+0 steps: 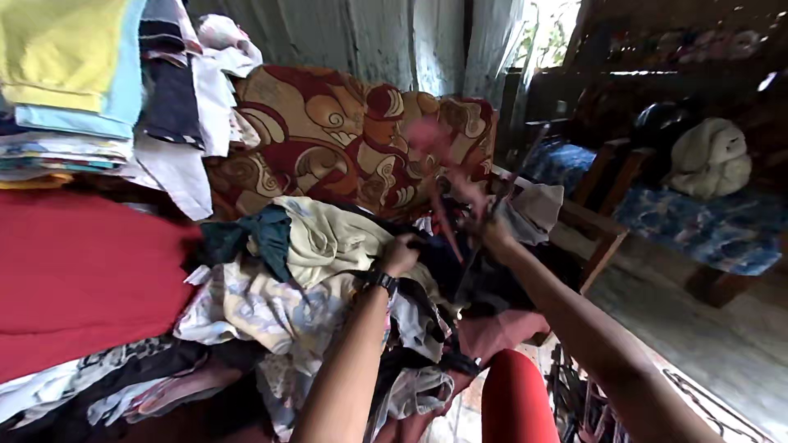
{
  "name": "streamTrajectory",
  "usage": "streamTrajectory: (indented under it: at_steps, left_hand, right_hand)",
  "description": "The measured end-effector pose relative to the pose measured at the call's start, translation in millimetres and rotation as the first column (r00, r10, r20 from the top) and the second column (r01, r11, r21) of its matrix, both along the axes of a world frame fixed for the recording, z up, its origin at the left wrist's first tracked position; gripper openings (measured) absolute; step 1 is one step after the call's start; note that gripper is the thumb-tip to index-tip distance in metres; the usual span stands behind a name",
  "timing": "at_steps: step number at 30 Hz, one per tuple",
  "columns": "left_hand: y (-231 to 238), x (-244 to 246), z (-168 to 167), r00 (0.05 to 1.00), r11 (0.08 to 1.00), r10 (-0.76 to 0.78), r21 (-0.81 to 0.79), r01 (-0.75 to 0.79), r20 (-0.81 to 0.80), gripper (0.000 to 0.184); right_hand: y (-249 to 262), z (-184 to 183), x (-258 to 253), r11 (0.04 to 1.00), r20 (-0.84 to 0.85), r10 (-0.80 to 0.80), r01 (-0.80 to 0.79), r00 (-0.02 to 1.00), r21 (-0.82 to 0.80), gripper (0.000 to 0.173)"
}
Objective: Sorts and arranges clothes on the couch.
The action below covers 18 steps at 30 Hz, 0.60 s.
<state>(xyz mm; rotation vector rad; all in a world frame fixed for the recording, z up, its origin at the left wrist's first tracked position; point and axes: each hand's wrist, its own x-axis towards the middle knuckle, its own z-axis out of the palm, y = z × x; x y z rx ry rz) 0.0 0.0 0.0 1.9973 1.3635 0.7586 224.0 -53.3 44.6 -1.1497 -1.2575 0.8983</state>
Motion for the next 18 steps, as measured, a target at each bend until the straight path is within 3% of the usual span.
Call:
streamTrajectory:
  at_steps: [2, 5, 8, 10, 12, 13, 15, 16, 18]
  left_hand:
    - [9, 0, 0, 1.000, 0.999, -0.016, 0.034, 0.017, -0.019, 0.027]
    - [3, 1, 1, 0.996, 0.999, -0.021, 0.026, 0.023, -0.087, 0.028]
    - [1, 1, -1, 0.993, 0.999, -0.027, 0.032, 0.031, -0.111, 0.027]
    - [8, 1, -3, 0.996, 0.999, -0.031, 0.029, 0.033, -0.083, 0.028]
    - [5, 1, -1, 0.996, 1.000, -0.012, 0.007, 0.013, -0.086, 0.027]
    - [3, 1, 1, 0.996, 1.000, -0.005, 0.003, 0.006, -0.091, 0.027]
    - [0, 1, 0, 0.997, 1.000, 0.009, -0.003, -0.010, -0.081, 0.025]
    - [0, 2, -2, 0.997, 1.000, 0.015, -0.002, -0.015, -0.078, 0.025]
    - [1, 2, -4, 0.998, 1.000, 0.016, 0.018, -0.015, -0.062, 0.024]
  right_hand:
    - [-6, 7, -4, 0.995, -0.096, 0.081, -0.075, 0.992, 0.071, 0.007]
    - [-3, 20, 3, 0.987, -0.370, -0.034, 0.090, 0.928, 0.134, 0.026]
    - [5, 11, 3, 1.000, -0.309, -0.013, 0.020, 0.951, 0.019, 0.020]
    - [-2, 24, 15, 0.993, -0.383, 0.039, 0.009, 0.923, 0.121, 0.022]
    - [-11, 37, 32, 0.964, -0.480, 0.020, 0.110, 0.877, 0.240, 0.039]
    - [-12, 36, 40, 0.958, -0.455, -0.014, 0.141, 0.890, 0.248, 0.039]
    - [-14, 18, 62, 0.964, -0.215, -0.183, 0.218, 0.959, 0.152, 0.023]
    - [-21, 7, 76, 0.953, -0.042, -0.290, 0.293, 0.956, 0.081, 0.020]
    - [-44, -9, 112, 0.889, 0.235, -0.444, 0.458, 0.864, -0.005, 0.033]
